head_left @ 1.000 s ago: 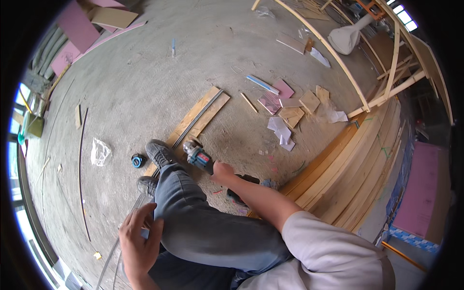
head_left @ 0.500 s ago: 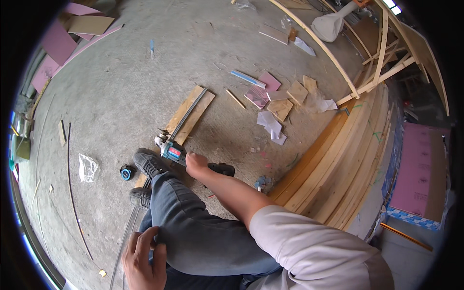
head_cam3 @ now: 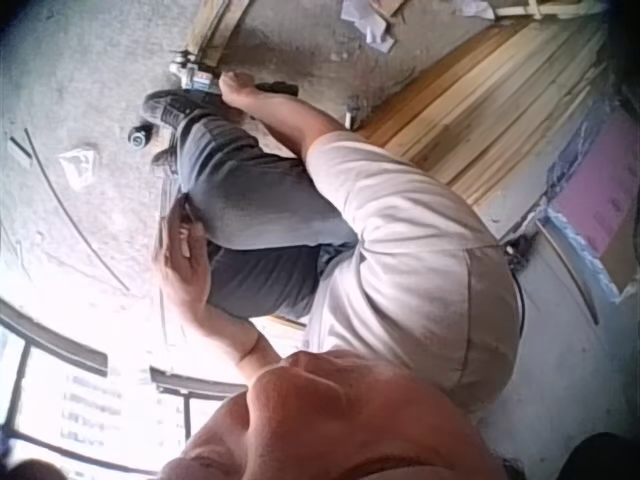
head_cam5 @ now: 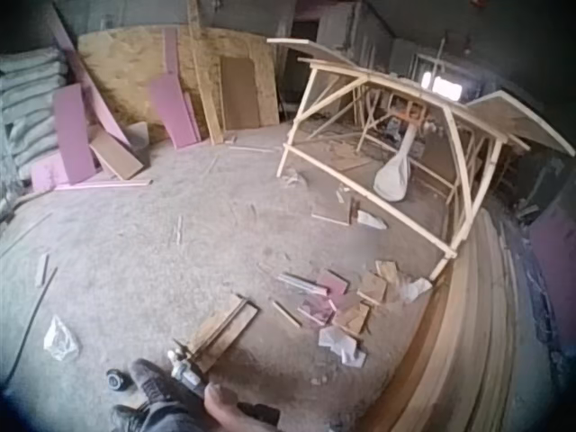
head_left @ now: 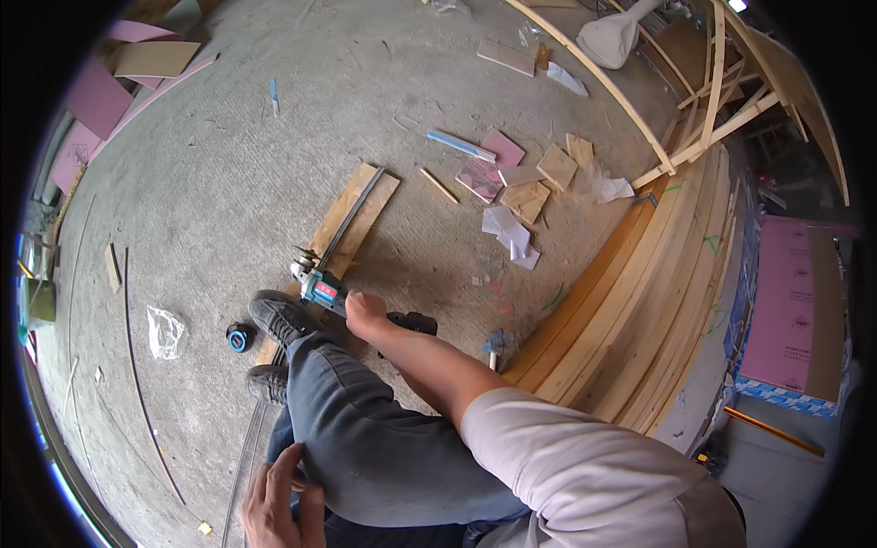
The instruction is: The person sits on the floor and uses an angle grinder to cut several thin metal rods placed on a wooden board. The person repeatedly positions the rods, cuts them, and moves the cut pieces aside.
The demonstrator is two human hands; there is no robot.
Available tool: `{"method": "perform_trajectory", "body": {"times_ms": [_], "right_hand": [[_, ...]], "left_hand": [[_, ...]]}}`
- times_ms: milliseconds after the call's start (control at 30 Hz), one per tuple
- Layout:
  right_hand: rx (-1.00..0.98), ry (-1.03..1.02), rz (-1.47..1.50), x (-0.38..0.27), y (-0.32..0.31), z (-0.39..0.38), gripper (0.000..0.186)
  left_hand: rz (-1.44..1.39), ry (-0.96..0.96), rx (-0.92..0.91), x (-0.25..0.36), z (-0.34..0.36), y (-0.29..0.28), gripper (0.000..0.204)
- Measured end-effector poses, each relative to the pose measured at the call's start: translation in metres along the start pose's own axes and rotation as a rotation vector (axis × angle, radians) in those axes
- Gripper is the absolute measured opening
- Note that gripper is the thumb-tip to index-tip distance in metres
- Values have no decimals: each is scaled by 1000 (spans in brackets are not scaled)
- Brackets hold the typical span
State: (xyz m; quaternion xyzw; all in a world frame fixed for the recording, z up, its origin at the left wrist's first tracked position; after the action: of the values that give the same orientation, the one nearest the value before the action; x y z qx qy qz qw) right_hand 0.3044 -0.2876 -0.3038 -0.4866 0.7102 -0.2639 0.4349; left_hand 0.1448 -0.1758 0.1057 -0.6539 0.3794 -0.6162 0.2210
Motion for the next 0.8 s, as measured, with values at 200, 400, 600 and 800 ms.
{"method": "perform_trajectory", "body": {"times_ms": [200, 400, 600, 800], "right_hand": [[25, 3, 37, 4, 4, 4, 18], [26, 10, 24, 7, 7, 9, 22], [8, 11, 7, 5, 5, 9, 25], [14, -12, -11, 5, 3, 9, 27]], "left_hand": [[10, 22, -16, 0, 1, -1, 35], [-6, -9, -48, 0, 1, 0, 36], [11, -12, -64, -2, -1, -1, 38], [8, 37, -32, -3, -2, 0, 39]]}}
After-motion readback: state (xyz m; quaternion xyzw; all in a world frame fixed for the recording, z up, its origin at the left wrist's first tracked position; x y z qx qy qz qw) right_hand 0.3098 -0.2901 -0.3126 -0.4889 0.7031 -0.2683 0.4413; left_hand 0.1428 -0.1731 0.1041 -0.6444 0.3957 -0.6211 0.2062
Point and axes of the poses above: each hand's wrist, its own z-axis towards the middle knuckle, its own y-axis out of the palm, x = y × z, the point moved 4 cm from there along z, towards the middle knuckle, and after that the axes turned 9 degrees about y, right-handed, at the moved point
